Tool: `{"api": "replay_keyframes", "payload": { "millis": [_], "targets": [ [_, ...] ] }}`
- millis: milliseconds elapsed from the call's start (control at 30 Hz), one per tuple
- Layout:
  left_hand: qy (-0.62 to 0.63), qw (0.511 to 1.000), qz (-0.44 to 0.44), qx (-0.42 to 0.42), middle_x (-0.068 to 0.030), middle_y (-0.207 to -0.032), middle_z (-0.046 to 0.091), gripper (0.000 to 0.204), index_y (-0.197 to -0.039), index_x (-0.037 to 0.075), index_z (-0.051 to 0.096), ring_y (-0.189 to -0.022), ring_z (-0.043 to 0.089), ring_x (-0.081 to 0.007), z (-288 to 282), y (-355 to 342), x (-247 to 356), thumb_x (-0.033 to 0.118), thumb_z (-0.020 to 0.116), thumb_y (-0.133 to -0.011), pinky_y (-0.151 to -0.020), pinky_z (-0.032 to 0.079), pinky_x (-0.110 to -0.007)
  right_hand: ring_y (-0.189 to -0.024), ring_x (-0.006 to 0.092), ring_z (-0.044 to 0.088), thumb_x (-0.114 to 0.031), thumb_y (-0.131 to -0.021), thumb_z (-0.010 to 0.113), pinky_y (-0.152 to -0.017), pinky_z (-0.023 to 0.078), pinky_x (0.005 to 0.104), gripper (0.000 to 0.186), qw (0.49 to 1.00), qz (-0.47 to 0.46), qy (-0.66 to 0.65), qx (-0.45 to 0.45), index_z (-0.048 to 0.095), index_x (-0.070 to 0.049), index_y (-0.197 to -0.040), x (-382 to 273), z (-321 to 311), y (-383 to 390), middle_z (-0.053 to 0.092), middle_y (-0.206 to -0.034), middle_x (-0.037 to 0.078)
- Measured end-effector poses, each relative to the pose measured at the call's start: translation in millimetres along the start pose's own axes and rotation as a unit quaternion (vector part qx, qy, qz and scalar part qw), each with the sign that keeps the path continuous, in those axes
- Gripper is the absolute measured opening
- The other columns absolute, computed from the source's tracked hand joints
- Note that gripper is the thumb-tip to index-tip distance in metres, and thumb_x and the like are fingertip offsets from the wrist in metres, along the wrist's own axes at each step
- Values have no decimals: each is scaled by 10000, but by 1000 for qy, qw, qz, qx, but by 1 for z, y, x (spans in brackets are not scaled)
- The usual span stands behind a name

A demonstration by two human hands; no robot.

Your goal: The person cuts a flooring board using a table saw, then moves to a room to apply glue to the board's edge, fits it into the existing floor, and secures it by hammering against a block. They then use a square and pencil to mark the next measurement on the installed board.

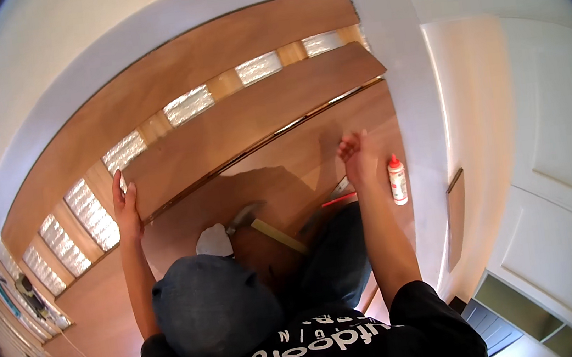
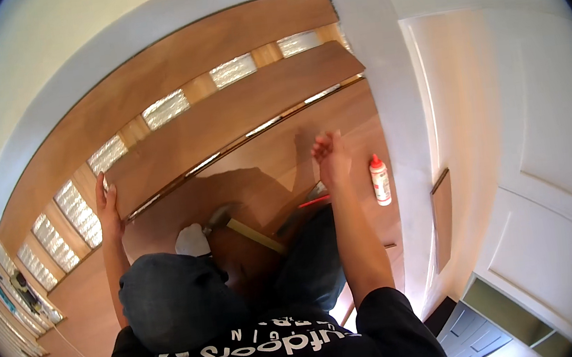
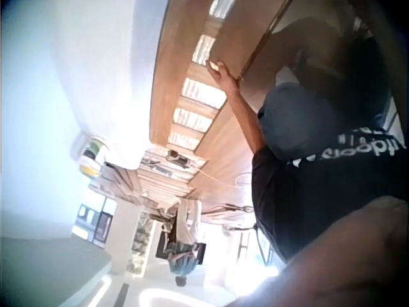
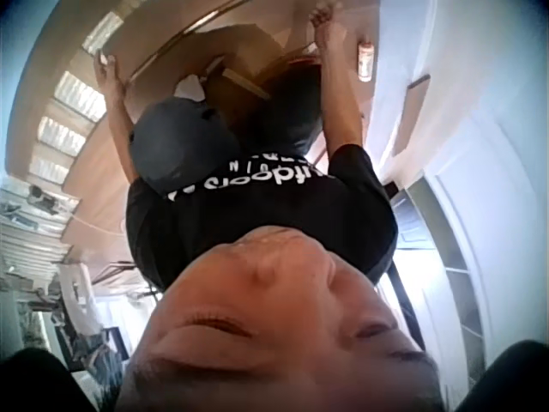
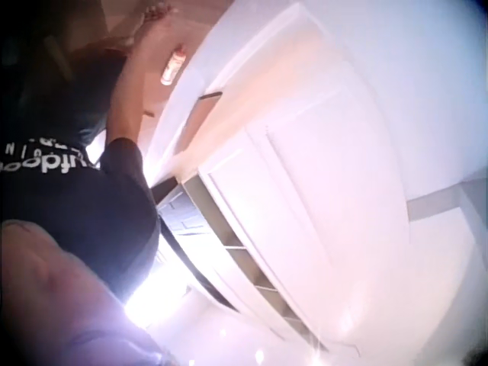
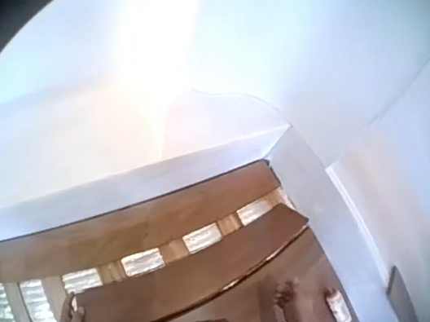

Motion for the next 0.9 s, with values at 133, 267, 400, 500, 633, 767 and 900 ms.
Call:
{"api": "replay_keyframes", "payload": {
  "millis": [133, 267, 400, 500, 633, 767, 900],
  "targets": [
    [-80, 995, 1, 62, -100, -1134, 657, 458, -1429, 35, 521, -1012, 628, -152, -21, -11, -20, 299, 592, -1060, -858, 526, -306, -891, 151, 646, -347, -1058, 596, -802, 521, 284, 357, 888, -235, 379, -108, 660, -5, -1141, -54, 116, -14, 693, -1006, 67],
    [-245, 968, -15, 54, 28, -682, 436, 429, -885, 35, 552, -643, 412, -104, 8, -21, -1, 431, 630, -1030, -576, 382, -328, -1044, 270, 668, -358, -1044, 614, -914, 529, 366, 408, 770, -353, 501, -180, 649, 10, -1215, -55, 179, -55, 699, -1116, 145],
    [-278, 950, 65, 130, -27, -647, 470, 505, -860, 2, 544, -600, 439, -123, 2, -35, -15, 471, 667, -997, -556, 392, -325, -1140, 358, 634, -373, -1030, 623, -992, 501, 431, 428, 590, -488, 593, -249, 635, -6, -1249, -46, 235, -70, 678, -1196, 192],
    [-284, 946, 55, 144, -80, -630, 531, 498, -879, -11, 560, -592, 473, -153, 2, -35, -16, 460, 674, -996, -554, 411, -357, -1202, 385, 590, -353, -1023, 623, -1036, 473, 444, 406, 559, -445, 651, -257, 630, -27, -1264, -32, 246, -93, 653, -1265, 192],
    [-361, 913, 73, 178, -114, -652, 597, 482, -960, -26, 624, -603, 536, -184, 7, -38, -7, 453, 671, -999, -579, 453, -363, -1177, 356, 594, -270, -1043, 587, -1024, 462, 420, 318, 659, -458, 573, -168, 643, -24, -1237, -44, 222, -91, 655, -1234, 180],
    [-342, 921, 84, 165, -140, -711, 649, 495, -1018, -18, 640, -633, 585, -216, 14, -44, -10, 476, 642, -1013, -626, 485, -361, -1169, 347, 580, -235, -1062, 555, -1033, 442, 426, 308, 651, -509, 550, -118, 635, -5, -1250, -38, 168, -69, 609, -1271, 195],
    [-408, 897, 53, 160, -151, -738, 674, 493, -1048, -10, 638, -663, 636, -276, 16, -43, -6, 482, 625, -1020, -647, 500, -392, -1262, 387, 518, -234, -1048, 572, -1082, 399, 469, 339, 603, -568, 556, -62, 610, -6, -1297, -11, 134, -62, 545, -1372, 243]
  ]
}}
Point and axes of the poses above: each hand's wrist, its own y-axis away from the middle knuckle, its own z-axis out of the palm, x = y × z, the point moved 6 cm from there along -y, towards the middle knuckle
